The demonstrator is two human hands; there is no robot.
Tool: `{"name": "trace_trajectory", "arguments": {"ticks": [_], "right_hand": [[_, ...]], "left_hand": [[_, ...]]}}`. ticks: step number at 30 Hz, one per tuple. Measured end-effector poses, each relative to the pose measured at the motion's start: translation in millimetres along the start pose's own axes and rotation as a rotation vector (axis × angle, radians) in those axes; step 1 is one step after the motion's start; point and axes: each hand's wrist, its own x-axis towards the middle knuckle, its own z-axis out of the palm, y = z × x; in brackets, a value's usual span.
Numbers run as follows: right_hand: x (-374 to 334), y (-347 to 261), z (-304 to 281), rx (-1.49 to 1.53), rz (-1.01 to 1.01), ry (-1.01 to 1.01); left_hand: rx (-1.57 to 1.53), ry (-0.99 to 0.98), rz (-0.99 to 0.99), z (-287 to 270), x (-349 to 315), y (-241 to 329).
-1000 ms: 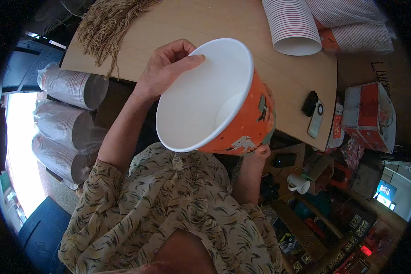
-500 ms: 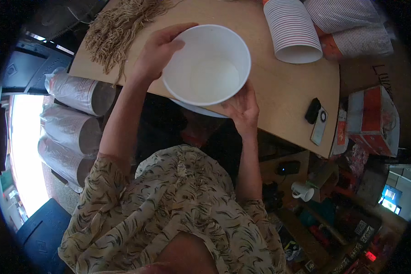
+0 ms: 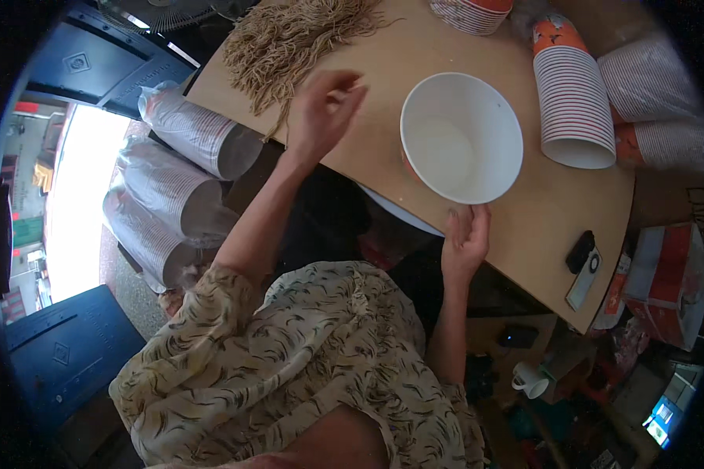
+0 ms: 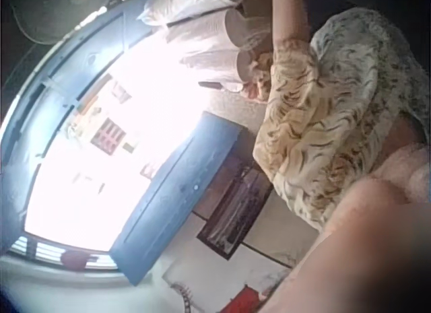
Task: Attaching strings to paper buckets by threading them through holes and tying knots.
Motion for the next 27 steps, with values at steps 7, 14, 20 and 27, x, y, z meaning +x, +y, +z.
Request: {"name": "trace_trajectory", "arguments": {"ticks": [7, 14, 20, 27], "right_hand": [[-19, 0, 2, -0.036, -0.066, 0.045], [-25, -4, -9, -0.029, -0.097, 0.02], [-45, -2, -2, 0.043, -0.01, 0.005], [-70, -29, 20, 0.587, 0.412, -0.494]], "left_hand": [[0.611, 0.109, -0.021, -70, -12, -50], [0.478, 0.11, -0.046, -63, -7, -64], [0.579, 0.005, 0.116, -69, -38, -11], [0.294, -0.424, -0.034, -18, -125, 81]]}}
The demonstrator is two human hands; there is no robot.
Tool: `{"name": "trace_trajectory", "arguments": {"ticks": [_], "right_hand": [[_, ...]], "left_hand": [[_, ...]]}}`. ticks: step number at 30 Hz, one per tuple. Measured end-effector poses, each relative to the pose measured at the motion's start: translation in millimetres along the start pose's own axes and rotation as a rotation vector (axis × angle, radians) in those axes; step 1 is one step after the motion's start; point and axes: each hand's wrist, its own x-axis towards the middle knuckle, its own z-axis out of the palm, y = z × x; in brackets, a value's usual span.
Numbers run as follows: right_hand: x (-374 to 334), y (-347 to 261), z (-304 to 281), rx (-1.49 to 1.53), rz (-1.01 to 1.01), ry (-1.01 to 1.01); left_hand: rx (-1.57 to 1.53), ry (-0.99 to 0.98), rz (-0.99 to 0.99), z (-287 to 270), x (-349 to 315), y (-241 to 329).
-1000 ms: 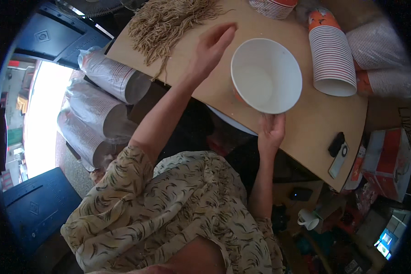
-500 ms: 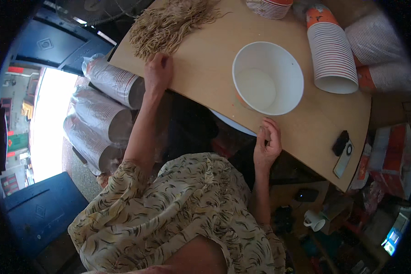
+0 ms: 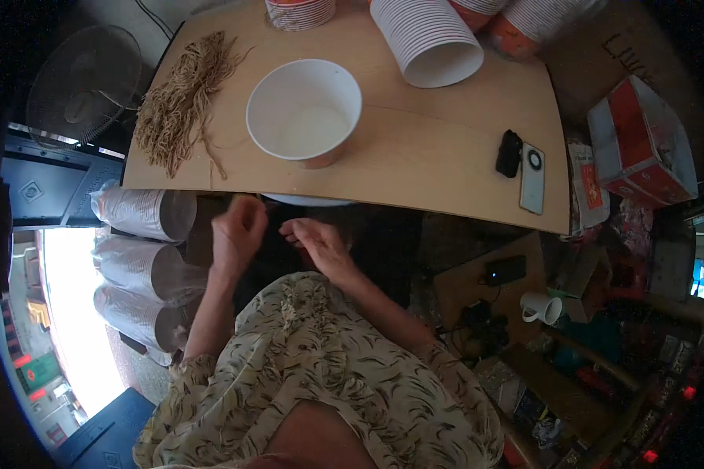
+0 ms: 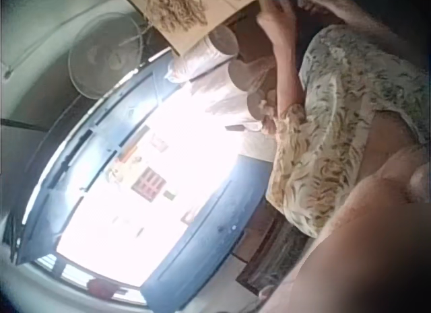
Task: Attaching strings to paper buckets by threading them through holes and tying knots.
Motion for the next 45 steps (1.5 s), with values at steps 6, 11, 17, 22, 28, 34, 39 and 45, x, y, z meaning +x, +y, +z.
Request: {"name": "trace_trajectory", "arguments": {"ticks": [6, 11, 17, 22, 28, 34, 39, 45], "right_hand": [[-12, -3, -7, 0.256, 0.063, -0.098], [-22, -1, -2, 0.326, 0.019, 0.011], [-19, -27, -17, 0.492, -0.189, 0.254], [-17, -79, -43, 0.337, -0.405, 0.465], [-13, -125, -41, 0.185, -0.551, 0.516], [-9, -153, -32, 0.111, -0.552, 0.514], [-5, -180, -30, 0.024, -0.517, 0.373], [-11, -195, -28, -0.218, -0.356, 0.154]], "left_hand": [[0.079, -0.085, 0.056, 33, -45, 54], [-0.047, 0.027, 0.045, 40, -65, 66], [-0.128, -0.266, -0.065, 28, -87, 60], [-0.201, -0.435, 0.105, 36, -82, 40], [-0.165, -0.608, 0.271, 39, -55, 24], [-0.208, -0.67, 0.319, 43, -33, 27], [-0.156, -0.791, 0.416, 53, -36, 13], [-0.264, -0.703, 0.529, 36, -19, 16]]}}
